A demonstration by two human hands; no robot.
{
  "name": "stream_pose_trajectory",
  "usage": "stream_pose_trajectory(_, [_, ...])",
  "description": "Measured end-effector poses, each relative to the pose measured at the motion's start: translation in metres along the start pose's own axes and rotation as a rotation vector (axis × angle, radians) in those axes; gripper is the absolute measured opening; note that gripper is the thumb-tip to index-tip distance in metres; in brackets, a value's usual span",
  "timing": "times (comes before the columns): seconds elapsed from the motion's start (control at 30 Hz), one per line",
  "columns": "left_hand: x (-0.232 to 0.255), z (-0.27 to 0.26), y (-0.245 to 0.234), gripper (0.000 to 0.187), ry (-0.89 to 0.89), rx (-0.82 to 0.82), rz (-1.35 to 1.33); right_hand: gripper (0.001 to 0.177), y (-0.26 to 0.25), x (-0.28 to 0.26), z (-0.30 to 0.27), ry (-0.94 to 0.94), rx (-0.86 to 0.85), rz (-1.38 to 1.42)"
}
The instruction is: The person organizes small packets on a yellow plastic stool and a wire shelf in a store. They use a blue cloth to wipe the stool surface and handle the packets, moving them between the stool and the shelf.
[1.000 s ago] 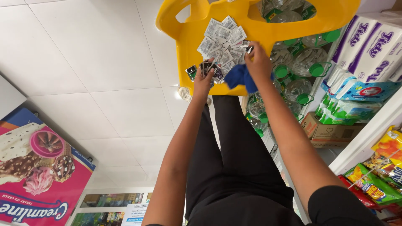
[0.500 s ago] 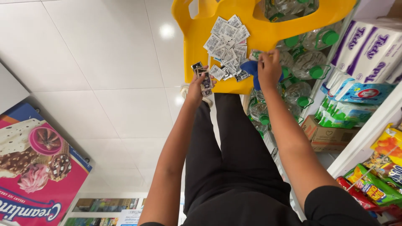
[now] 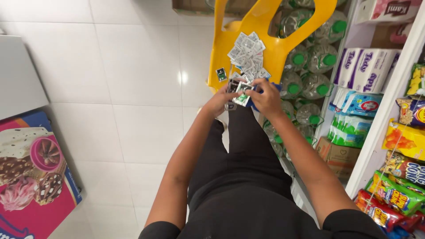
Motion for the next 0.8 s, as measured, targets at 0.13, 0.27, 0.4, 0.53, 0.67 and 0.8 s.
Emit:
stream_pose_trajectory(0.13, [-0.021,-0.053,-0.040,0.047,0.015,0.004,0.076,0.051,-0.038,-0.072,0.008,0.121,-0.269,0.121])
stream_pose_trajectory(0.27, [-0.045,-0.116,-0.096,0.045,0.111,0.229,-0.039,0.026,-0.021,-0.088,-0.064,0.843,-0.051,0.525])
stream_pose_trajectory(0.4, [-0.076,-0.157,-0.126,0.035,0.212,0.277,0.026,0.018,0.007,-0.132,-0.115,1.523,0.089,0.890])
stream_pose_trajectory(0.53, [-0.085,-0.170,-0.114,0.043,0.354,0.297,0.111,0.063,0.015,-0.202,-0.079,1.185,-0.243,0.866])
stream_pose_trajectory(0.67, [-0.064,-0.188,-0.105,0.048,0.405,0.317,0.238,0.055,0.034,-0.229,-0.061,1.085,-0.402,0.766])
stream_pose_trajectory(0.8, [-0.045,-0.181,-0.118,0.051,0.399,0.288,0.220,0.038,0.064,-0.218,-0.057,1.040,-0.284,0.527])
Point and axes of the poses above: each hand's wrist, its own z-axis towards the middle knuckle, its own y-axis out of the palm, x = y × z, the point moved 4 cm from there along z, towards the middle knuckle, and after that the axes turned 12 degrees about -z, right-handed, at the moved point
